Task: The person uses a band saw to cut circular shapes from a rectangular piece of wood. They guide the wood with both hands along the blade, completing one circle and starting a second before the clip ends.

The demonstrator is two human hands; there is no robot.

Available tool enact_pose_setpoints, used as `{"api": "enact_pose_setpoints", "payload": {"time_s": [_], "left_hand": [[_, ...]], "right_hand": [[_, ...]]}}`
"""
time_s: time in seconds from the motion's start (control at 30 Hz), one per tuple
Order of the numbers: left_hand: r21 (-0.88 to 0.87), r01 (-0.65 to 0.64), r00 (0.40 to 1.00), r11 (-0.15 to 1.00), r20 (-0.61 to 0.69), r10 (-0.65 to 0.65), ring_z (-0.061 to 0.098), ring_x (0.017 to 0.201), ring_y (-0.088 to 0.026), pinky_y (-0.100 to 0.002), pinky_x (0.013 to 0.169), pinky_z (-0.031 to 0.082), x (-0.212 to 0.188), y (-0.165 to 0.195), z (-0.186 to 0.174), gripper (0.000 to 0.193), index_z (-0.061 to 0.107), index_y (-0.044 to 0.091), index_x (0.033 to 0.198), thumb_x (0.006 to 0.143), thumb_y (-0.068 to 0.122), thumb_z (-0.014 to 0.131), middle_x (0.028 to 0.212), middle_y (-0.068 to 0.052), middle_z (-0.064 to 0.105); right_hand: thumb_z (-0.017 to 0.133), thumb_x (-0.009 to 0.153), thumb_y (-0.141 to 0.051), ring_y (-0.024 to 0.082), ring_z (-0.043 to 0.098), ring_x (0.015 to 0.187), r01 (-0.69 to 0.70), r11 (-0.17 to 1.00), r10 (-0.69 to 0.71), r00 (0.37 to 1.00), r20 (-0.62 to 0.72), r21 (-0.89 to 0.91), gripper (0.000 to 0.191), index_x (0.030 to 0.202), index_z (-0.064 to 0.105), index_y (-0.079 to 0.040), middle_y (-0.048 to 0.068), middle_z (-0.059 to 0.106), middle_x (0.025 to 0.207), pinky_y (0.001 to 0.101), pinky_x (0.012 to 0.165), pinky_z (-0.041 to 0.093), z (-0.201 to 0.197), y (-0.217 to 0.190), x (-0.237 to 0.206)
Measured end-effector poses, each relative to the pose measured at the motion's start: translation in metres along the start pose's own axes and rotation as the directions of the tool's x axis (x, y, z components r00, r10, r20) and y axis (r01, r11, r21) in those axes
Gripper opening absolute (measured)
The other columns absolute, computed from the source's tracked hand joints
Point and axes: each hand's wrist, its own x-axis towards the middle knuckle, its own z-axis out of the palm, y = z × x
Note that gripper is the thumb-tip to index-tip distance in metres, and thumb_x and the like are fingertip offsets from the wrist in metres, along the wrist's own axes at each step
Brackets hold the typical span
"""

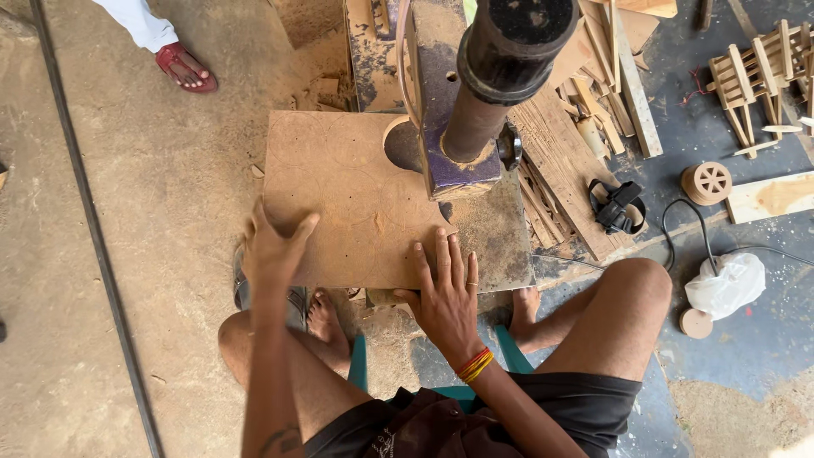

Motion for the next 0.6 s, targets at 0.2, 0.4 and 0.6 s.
{"api": "enact_pose_setpoints", "payload": {"time_s": [0.2,0.4,0.6], "left_hand": [[-0.404,0.061,0.951,0.913,0.302,0.07,0.074,0.108,-0.037,-0.046,0.094,0.058,-0.005,-0.023,-0.029,0.101,0.053,0.0,0.139,0.06,0.052,0.089,0.121,-0.025,0.072],[-0.357,0.178,0.947,0.917,0.315,-0.062,0.073,0.104,-0.038,-0.048,0.089,0.06,-0.006,-0.027,-0.015,0.106,0.049,-0.002,0.142,0.062,0.052,0.09,0.119,-0.029,0.069],[-0.403,0.112,0.961,0.908,0.277,0.004,0.074,0.102,-0.038,-0.049,0.089,0.06,0.003,-0.038,-0.002,0.104,0.051,-0.003,0.14,0.063,0.054,0.089,0.118,-0.028,0.07]], "right_hand": [[0.049,0.087,-0.078,0.043,0.037,0.145,0.003,1.0,-0.003,1.0,-0.002,-0.008,0.093,0.142,0.05,-0.003,0.029,0.033,0.158,0.0623,0.119,0.024,0.001,-0.003,-0.001],[0.045,0.089,-0.082,0.048,0.039,0.144,-0.034,0.999,0.034,0.996,-0.08,0.001,0.105,0.153,0.043,0.001,0.034,0.033,0.159,0.0588,0.118,0.029,0.012,-0.018,0.004],[0.045,0.087,-0.084,0.045,0.042,0.142,-0.041,0.999,0.038,0.995,-0.089,-0.033,0.108,0.155,0.041,0.0,0.03,0.032,0.161,0.0584,0.116,0.031,0.025,-0.017,0.006]]}}
